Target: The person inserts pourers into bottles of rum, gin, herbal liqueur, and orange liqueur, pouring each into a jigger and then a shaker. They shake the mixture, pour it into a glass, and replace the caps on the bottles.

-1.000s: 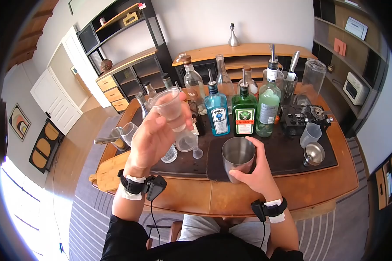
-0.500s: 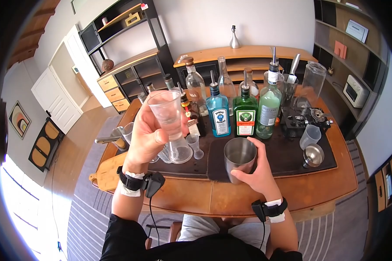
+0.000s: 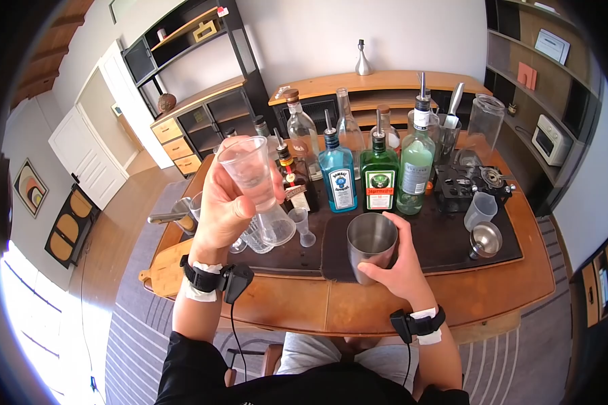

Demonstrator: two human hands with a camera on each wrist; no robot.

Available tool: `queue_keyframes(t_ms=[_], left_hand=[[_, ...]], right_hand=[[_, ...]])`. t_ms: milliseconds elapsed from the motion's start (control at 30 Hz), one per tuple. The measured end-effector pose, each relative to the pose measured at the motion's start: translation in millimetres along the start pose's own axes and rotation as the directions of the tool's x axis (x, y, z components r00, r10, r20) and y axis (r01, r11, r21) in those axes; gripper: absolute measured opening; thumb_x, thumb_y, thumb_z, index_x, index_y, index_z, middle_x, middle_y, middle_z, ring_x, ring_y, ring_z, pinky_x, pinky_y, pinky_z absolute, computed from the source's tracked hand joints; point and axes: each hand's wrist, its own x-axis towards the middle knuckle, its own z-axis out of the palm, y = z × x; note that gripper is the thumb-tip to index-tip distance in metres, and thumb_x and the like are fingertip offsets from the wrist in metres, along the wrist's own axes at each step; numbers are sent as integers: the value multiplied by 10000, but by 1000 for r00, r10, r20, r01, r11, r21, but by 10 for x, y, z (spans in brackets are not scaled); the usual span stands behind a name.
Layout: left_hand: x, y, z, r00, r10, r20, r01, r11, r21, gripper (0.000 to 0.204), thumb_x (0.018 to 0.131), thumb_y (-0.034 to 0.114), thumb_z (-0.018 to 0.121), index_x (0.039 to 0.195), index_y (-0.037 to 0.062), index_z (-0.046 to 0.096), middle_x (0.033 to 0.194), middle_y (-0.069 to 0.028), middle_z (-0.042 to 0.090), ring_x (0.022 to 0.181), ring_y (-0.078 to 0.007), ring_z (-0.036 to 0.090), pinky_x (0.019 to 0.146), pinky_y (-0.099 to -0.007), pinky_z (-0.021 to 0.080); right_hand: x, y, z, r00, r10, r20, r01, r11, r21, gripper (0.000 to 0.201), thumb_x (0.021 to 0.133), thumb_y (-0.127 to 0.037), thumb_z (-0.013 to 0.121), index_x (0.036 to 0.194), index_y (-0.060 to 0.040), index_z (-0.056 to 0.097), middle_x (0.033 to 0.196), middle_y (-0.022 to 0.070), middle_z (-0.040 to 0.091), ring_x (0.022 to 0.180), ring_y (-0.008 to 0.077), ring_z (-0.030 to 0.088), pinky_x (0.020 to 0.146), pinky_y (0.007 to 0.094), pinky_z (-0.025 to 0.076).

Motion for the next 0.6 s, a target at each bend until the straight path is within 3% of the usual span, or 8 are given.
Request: queue_keyframes(t_ms=[400, 600], left_hand=[[11, -5, 7, 999, -9, -35, 9, 1000, 17, 894, 662, 273, 987, 1353, 78, 455, 1116, -107, 685, 950, -228, 735, 888, -387, 620], [11, -112, 38, 1000, -18, -17, 19, 996, 83, 794, 733, 165, 955, 1350, 67, 465, 1172, -103, 657, 1031, -216, 699, 895, -394, 613]], right_hand=[[-6, 5, -6, 1000, 9, 8, -9, 1000, 2, 995, 739, -76, 861, 1536, -76, 265, 1416, 114, 485, 1335, 224, 493, 1152, 402, 381], [-28, -20, 34, 1000, 0, -8, 0, 998, 60, 984, 738, -101, 875, 1541, -75, 307, 1429, 111, 476, 1348, 235, 484, 1160, 400, 366]])
